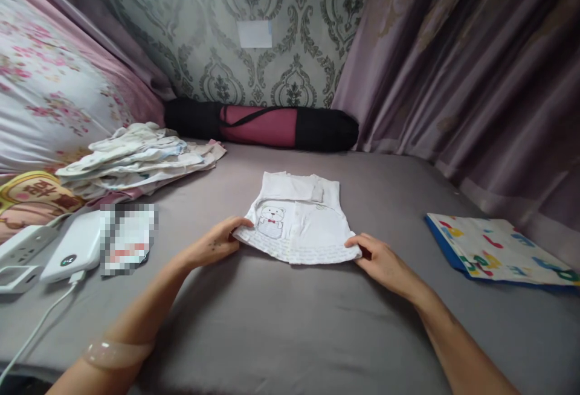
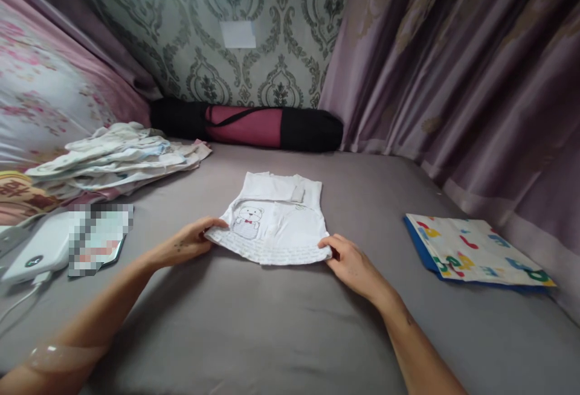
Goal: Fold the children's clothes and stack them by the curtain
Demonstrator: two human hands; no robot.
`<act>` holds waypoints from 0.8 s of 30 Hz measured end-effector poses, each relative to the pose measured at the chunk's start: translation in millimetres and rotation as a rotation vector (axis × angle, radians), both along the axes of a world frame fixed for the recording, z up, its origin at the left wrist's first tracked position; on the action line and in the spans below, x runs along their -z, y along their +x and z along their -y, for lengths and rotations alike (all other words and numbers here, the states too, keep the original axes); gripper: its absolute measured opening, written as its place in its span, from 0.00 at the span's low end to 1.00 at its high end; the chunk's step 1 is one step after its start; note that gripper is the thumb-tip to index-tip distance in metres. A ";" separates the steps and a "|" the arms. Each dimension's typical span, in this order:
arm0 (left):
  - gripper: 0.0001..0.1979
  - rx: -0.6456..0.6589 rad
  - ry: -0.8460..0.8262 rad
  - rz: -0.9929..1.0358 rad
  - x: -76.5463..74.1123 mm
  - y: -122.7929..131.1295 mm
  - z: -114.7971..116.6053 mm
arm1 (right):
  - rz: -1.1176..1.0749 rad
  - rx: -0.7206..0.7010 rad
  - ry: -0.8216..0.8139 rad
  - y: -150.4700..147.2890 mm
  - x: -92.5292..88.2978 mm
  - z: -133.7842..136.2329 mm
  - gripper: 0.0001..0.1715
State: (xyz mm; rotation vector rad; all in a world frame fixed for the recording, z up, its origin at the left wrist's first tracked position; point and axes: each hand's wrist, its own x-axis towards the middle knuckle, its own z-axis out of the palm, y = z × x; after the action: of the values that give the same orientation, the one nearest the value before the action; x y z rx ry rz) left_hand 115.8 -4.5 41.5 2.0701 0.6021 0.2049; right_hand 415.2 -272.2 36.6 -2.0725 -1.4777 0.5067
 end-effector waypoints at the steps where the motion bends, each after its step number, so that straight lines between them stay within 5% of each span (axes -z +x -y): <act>1: 0.19 0.000 0.082 0.028 1.1 2.6 -1.3 | 0.027 0.007 0.023 0.2 0.0 -2.8 0.13; 7: 0.15 -0.067 0.270 0.136 -1.2 21.3 -14.1 | 0.030 0.053 0.172 8.3 -7.7 -24.7 0.11; 16: 0.25 -0.297 -0.172 0.384 -2.9 69.7 -30.7 | -0.341 0.214 0.366 33.2 -3.1 -76.5 0.22; 24: 0.25 -0.451 -0.120 0.483 20.9 122.5 -63.1 | -0.224 0.333 0.464 70.2 20.6 -129.8 0.19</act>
State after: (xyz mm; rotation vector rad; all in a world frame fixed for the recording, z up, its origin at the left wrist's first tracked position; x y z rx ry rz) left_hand 238.3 58.6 20.6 1.6591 0.7452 0.8784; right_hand 485.3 -142.4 16.0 -1.7722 -0.9803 0.2260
